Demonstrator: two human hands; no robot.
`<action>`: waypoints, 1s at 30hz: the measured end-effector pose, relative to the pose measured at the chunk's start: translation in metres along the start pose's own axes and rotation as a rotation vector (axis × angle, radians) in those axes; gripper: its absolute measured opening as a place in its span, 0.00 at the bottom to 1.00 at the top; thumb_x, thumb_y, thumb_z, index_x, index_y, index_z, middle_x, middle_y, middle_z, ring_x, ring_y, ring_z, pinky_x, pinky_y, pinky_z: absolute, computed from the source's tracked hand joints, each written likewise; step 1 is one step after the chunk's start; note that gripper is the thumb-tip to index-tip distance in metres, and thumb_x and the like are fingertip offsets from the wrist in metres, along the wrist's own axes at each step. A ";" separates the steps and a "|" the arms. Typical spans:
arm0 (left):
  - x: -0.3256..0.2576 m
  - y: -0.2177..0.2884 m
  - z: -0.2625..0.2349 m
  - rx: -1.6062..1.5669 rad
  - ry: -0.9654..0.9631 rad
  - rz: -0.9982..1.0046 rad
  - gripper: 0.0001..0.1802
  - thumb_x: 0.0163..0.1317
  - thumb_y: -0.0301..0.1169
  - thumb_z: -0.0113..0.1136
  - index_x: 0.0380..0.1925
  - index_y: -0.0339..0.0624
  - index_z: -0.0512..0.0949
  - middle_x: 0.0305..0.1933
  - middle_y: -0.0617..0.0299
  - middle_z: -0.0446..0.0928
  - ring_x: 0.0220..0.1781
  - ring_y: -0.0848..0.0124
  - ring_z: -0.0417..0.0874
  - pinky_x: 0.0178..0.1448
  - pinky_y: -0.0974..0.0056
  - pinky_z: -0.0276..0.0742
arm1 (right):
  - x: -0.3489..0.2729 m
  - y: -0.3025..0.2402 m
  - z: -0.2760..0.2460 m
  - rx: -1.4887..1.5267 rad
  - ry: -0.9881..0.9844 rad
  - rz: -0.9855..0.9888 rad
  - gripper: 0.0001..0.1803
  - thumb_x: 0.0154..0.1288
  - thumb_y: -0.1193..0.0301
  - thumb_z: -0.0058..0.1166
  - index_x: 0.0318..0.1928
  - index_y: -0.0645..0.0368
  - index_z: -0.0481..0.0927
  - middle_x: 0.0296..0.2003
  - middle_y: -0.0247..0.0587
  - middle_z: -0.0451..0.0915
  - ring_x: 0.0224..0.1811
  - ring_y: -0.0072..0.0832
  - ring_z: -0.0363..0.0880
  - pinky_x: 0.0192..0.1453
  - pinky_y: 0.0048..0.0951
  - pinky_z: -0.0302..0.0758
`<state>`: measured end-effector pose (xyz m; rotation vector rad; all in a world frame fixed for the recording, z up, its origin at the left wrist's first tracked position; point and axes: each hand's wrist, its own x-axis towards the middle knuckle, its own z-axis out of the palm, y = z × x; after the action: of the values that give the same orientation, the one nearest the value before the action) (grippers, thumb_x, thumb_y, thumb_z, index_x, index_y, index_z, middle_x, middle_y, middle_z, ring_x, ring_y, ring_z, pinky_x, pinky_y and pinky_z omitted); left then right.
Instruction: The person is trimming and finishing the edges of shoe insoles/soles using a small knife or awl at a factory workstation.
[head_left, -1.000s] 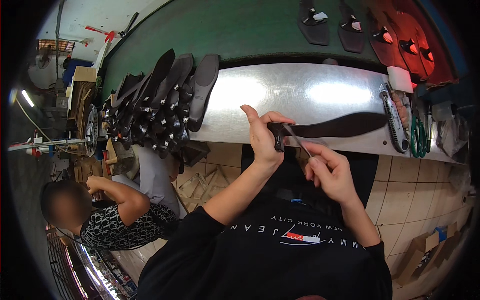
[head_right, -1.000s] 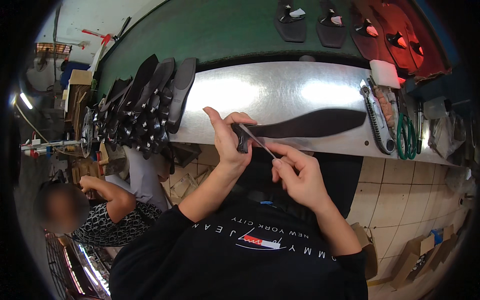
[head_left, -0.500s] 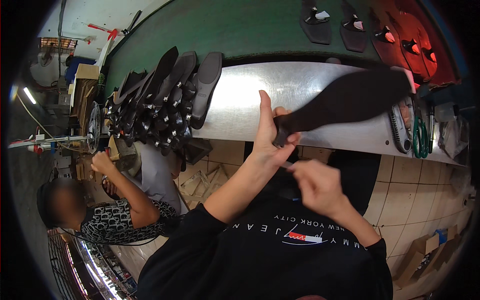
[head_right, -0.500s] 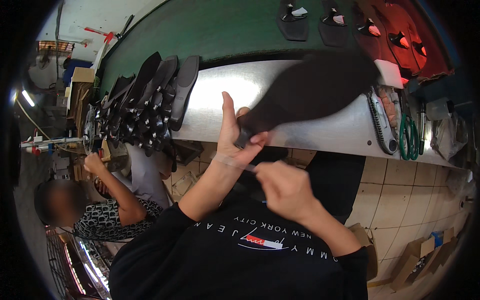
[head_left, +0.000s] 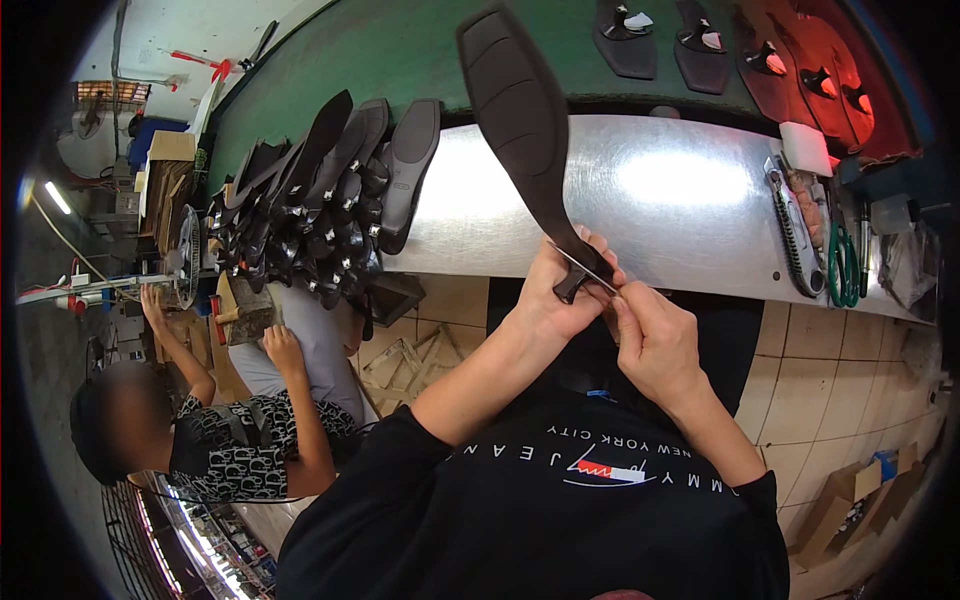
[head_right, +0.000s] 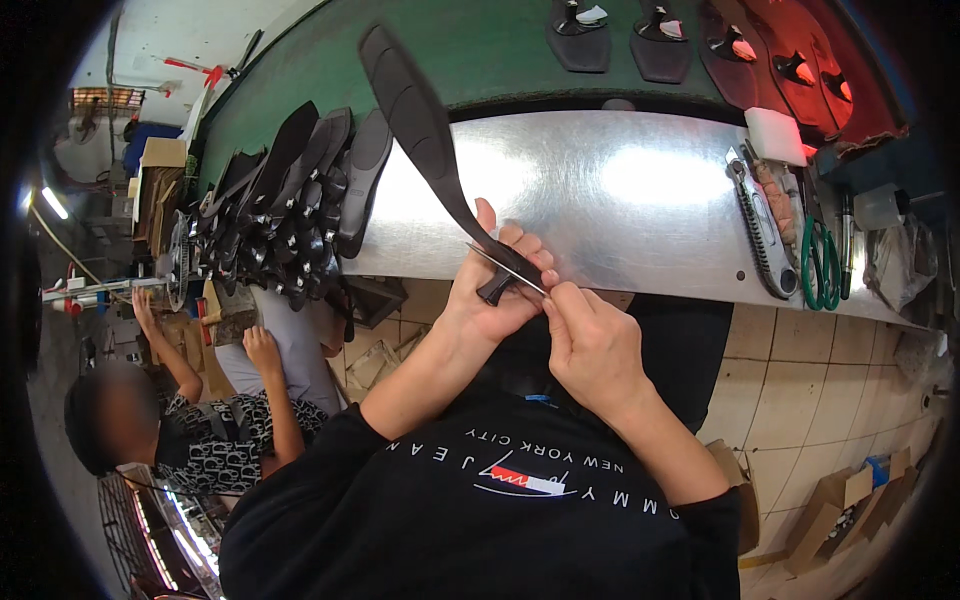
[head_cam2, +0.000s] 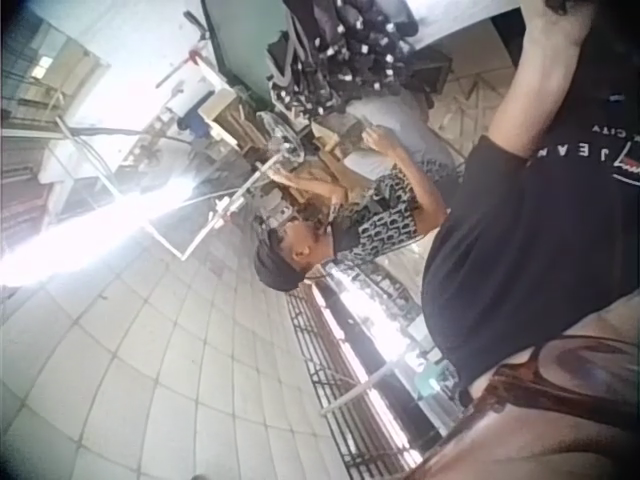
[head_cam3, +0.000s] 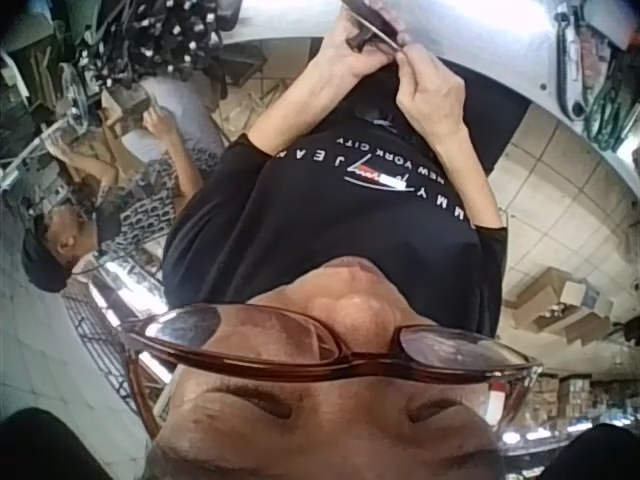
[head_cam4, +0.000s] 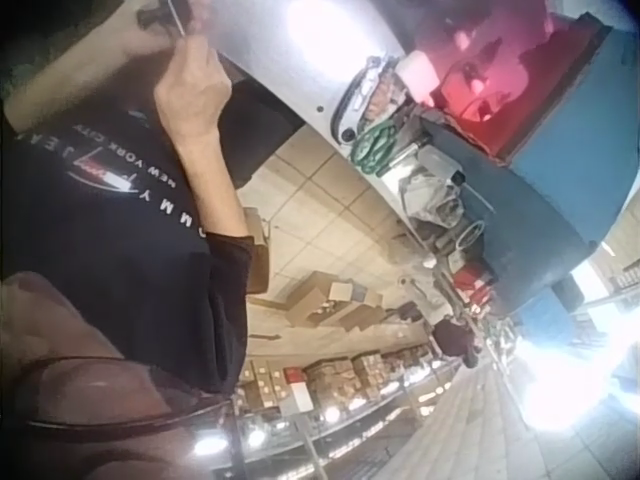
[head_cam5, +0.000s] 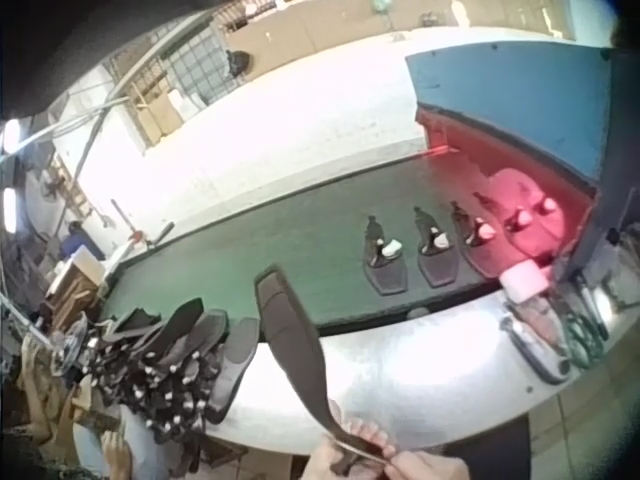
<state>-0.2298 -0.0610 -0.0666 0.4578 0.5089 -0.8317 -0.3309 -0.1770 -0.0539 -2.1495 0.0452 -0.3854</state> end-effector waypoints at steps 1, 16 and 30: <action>0.000 0.001 0.000 0.000 -0.011 -0.013 0.33 0.61 0.64 0.51 0.11 0.52 0.62 0.17 0.71 0.59 0.29 0.68 0.68 0.38 0.61 0.70 | 0.000 -0.001 0.001 0.014 -0.011 0.004 0.04 0.64 0.74 0.54 0.34 0.59 0.73 0.24 0.47 0.75 0.26 0.47 0.77 0.27 0.41 0.73; 0.007 0.007 -0.008 -0.187 -0.052 -0.108 0.23 0.67 0.56 0.51 0.41 0.48 0.78 0.30 0.59 0.78 0.36 0.63 0.78 0.42 0.58 0.78 | -0.001 -0.016 -0.010 0.320 -0.096 0.133 0.27 0.64 0.78 0.52 0.64 0.54 0.69 0.22 0.45 0.79 0.22 0.38 0.81 0.30 0.31 0.74; -0.005 -0.001 0.002 0.371 -0.243 0.106 0.32 0.73 0.56 0.38 0.62 0.44 0.66 0.58 0.54 0.76 0.48 0.67 0.81 0.51 0.62 0.81 | 0.011 0.016 -0.027 1.202 -0.328 0.579 0.28 0.74 0.71 0.42 0.73 0.49 0.57 0.19 0.35 0.72 0.14 0.15 0.63 0.18 0.15 0.61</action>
<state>-0.2325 -0.0597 -0.0627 0.7070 0.1021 -0.8681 -0.3262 -0.2099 -0.0497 -0.9126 0.1893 0.2581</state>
